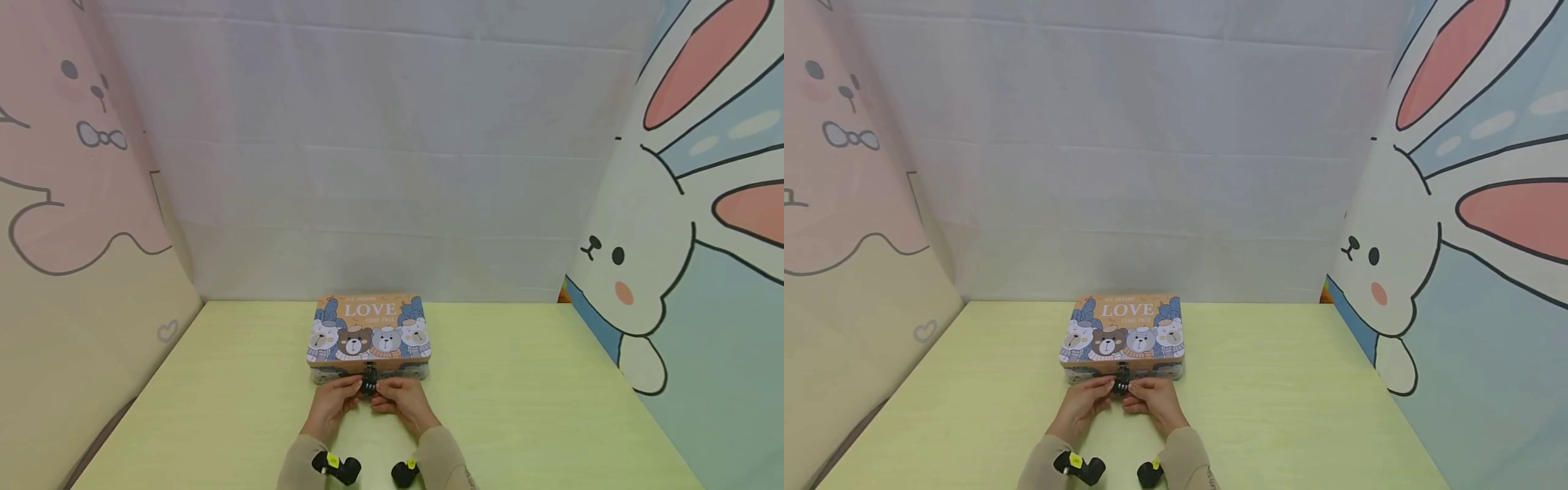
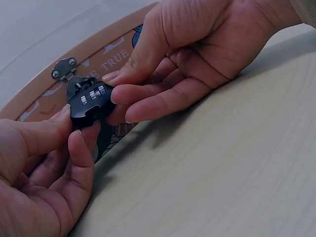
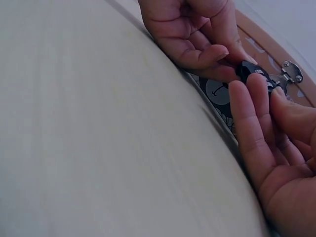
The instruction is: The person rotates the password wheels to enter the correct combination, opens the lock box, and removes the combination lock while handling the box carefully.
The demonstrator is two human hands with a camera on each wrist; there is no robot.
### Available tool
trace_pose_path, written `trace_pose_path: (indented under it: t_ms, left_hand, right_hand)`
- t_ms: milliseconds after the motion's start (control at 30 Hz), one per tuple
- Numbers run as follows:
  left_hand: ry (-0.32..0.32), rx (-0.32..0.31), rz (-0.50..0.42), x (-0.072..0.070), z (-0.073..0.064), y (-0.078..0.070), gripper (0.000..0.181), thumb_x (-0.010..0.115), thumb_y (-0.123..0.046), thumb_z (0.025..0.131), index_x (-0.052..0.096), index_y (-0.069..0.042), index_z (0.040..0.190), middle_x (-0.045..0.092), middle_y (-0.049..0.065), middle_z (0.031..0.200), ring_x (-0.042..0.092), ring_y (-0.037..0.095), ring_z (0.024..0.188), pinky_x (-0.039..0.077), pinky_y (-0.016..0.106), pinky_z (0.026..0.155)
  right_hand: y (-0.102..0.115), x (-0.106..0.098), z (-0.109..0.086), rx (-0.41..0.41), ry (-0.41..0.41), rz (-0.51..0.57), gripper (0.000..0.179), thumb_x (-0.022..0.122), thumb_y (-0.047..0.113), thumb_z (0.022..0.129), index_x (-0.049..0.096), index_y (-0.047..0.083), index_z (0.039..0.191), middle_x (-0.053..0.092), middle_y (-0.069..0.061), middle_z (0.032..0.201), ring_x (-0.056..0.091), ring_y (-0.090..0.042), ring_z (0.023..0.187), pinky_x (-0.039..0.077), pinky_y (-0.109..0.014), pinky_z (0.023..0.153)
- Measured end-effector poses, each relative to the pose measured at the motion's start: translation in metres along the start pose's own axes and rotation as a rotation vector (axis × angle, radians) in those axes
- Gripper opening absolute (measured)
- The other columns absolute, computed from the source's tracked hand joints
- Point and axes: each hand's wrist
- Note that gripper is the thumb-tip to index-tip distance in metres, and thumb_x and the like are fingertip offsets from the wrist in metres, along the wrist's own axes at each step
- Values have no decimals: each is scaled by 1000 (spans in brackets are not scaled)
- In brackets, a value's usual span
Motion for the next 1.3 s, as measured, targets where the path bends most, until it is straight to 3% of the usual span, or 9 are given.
trace_pose_path:
  t_ms: [333,600,933,1300]
  left_hand:
    - [-7,-1,24,1,5,-6,15,65,10,89,70,16,101,70,3,84,56,6,56,51,16,52]
    - [-23,24,88,3,8,-15,13,66,12,85,69,18,96,67,1,74,53,7,57,48,15,49]
    - [-62,-9,96,3,8,-16,12,67,10,85,71,15,95,68,2,73,55,8,59,48,17,50]
    - [-70,-10,-23,3,5,-11,13,67,7,88,72,13,98,70,-2,77,56,6,61,47,16,52]
  right_hand:
    - [-3,4,0,-25,-18,-3,16,57,-8,96,63,-20,104,68,-9,74,68,-14,64,64,-34,67]
    - [-7,9,0,-45,-34,-7,15,58,-8,95,63,-21,101,70,-16,77,68,-15,64,64,-34,66]
    - [-10,12,-2,-58,-37,-22,16,58,-8,95,63,-22,102,71,-18,79,69,-16,65,64,-35,66]
    - [-11,14,0,-76,-59,-13,18,58,-8,95,61,-23,103,70,-20,80,69,-16,66,64,-36,67]
Point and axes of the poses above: each hand's wrist, its own z-axis towards the middle knuckle, its own x-axis out of the palm, y = z × x
